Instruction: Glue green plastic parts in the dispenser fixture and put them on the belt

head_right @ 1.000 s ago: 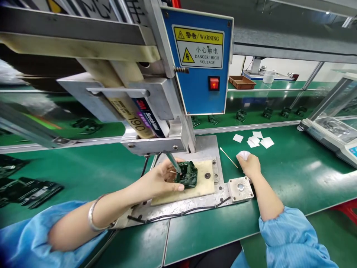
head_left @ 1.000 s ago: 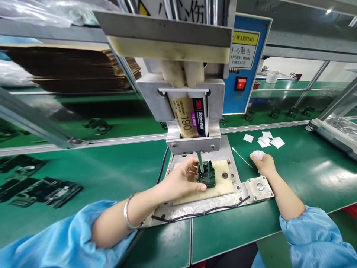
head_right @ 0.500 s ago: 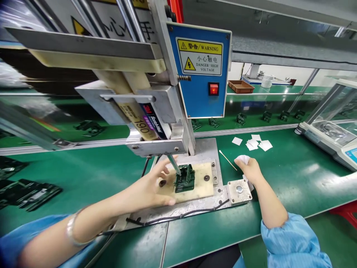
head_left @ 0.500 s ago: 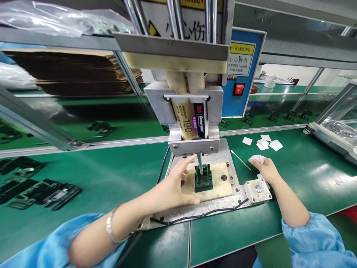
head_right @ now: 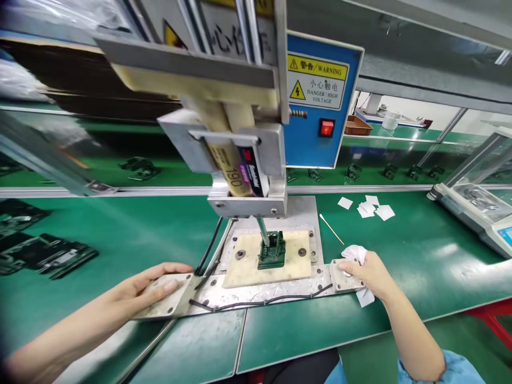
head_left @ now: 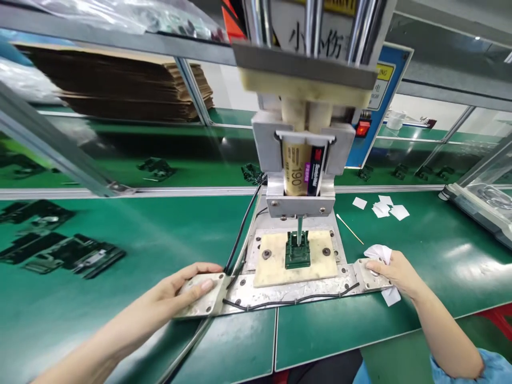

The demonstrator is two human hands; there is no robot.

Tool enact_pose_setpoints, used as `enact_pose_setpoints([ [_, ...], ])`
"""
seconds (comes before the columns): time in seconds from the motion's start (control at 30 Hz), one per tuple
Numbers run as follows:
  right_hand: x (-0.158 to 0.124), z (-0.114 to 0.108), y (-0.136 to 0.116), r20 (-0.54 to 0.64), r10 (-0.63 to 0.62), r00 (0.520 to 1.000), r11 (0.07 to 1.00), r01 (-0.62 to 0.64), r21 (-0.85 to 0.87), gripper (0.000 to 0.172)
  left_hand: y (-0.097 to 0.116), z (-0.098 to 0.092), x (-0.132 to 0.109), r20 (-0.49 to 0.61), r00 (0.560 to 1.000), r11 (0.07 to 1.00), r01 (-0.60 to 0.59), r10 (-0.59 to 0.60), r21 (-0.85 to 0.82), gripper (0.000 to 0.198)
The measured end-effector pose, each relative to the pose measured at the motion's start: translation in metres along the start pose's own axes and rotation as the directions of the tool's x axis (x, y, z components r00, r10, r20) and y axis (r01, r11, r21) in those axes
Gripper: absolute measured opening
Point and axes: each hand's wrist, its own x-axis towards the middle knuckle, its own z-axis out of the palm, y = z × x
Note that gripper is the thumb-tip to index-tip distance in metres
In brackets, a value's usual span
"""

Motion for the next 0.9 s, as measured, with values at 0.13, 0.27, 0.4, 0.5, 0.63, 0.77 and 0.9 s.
enact_pose_setpoints([
  [0.13,0.029,-0.015,-0.015,0.007,-0.081,0.997,0.978,0.081,-0.191,0.055,0.018,-0.014,0.041,0.074,0.997,0.983,0.007,0.007,-0.185,0.054],
  [0.27,0.082,-0.013,-0.021,-0.358,-0.224,0.907,0.968,0.163,-0.193,0.051,0.054,-0.013,0.103,-0.212,0.977,0.836,-0.116,-0.001,-0.536,0.019],
  [0.4,0.117,0.0,-0.009,-0.528,-0.256,0.809,0.962,0.162,-0.218,0.045,0.065,0.0,0.141,-0.388,0.922,0.718,-0.285,0.023,-0.635,0.007],
  [0.5,0.12,0.007,0.002,-0.521,-0.28,0.806,0.954,0.17,-0.248,0.046,0.056,0.003,0.145,-0.402,0.913,0.68,-0.334,0.063,-0.652,0.012],
  [0.63,0.117,0.009,0.007,-0.5,-0.296,0.814,0.95,0.196,-0.243,0.052,0.049,0.003,0.145,-0.323,0.942,0.722,-0.288,0.094,-0.629,0.021],
  [0.77,0.12,0.007,0.005,-0.481,-0.285,0.829,0.953,0.192,-0.233,0.054,0.05,0.006,0.15,-0.313,0.944,0.766,-0.278,0.106,-0.579,0.035],
  [0.9,0.122,0.004,0.003,-0.452,-0.274,0.849,0.956,0.191,-0.222,0.054,0.05,0.007,0.153,-0.304,0.946,0.786,-0.275,0.116,-0.555,0.034],
])
